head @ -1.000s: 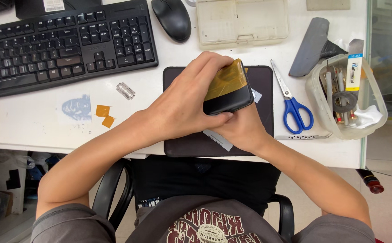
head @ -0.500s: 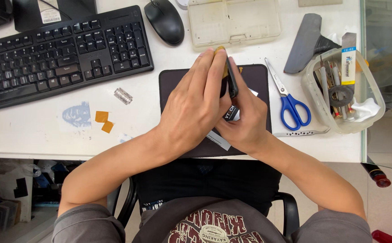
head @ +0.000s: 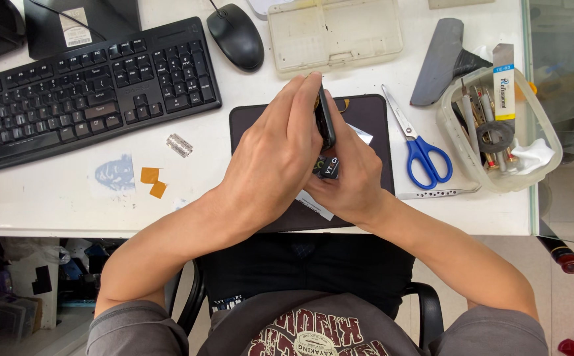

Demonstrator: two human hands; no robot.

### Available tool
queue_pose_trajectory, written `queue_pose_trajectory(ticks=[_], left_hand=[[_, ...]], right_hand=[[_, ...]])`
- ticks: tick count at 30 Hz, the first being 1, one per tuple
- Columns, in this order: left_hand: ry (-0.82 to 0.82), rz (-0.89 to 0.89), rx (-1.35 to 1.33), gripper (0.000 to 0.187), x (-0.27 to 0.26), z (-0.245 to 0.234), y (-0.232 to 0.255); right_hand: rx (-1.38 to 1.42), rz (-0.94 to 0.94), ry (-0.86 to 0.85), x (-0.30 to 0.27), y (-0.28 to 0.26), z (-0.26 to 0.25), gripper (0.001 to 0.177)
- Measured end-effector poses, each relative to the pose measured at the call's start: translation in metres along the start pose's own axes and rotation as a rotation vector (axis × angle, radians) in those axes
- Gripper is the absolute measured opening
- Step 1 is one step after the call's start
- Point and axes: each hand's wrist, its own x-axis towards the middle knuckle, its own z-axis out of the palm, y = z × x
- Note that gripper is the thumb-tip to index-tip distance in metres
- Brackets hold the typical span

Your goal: The person applies adhesive strips to the back of a smartphone, uses a hairdryer to heat the adhesive, and then peels the strips off to remove the back cover. The person then uses a plastic tool to pry open the phone and remove the back cover.

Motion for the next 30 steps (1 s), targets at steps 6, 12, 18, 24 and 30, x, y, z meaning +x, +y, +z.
queue_pose_trajectory(ticks=[6,12,18,24,30], left_hand=[[0.027,-0.003,-0.002,0.050,-0.006,0.005,-0.005],[0.025,0.030,0.064,0.060,-0.007,0.003,0.000],[-0.029,-0.008,0.053,0.061,-0.007,-0.006,0.005],[-0.007,-0.046,-0.042,0.051,-0.004,-0.008,0.002],[0.018,-0.101,-0.055,0.047,-0.008,-0.006,0.005]], right_hand=[[0.012,0.001,0.003,0.002,-0.001,0.001,0.092],[-0.028,-0.023,0.016,0.005,-0.003,0.002,0.090],[-0.062,-0.089,-0.001,0.004,-0.002,0.002,0.090],[-0.046,-0.112,0.014,0.003,-0.001,0.003,0.091],[-0.069,-0.141,0.049,0.003,-0.004,0.004,0.088]])
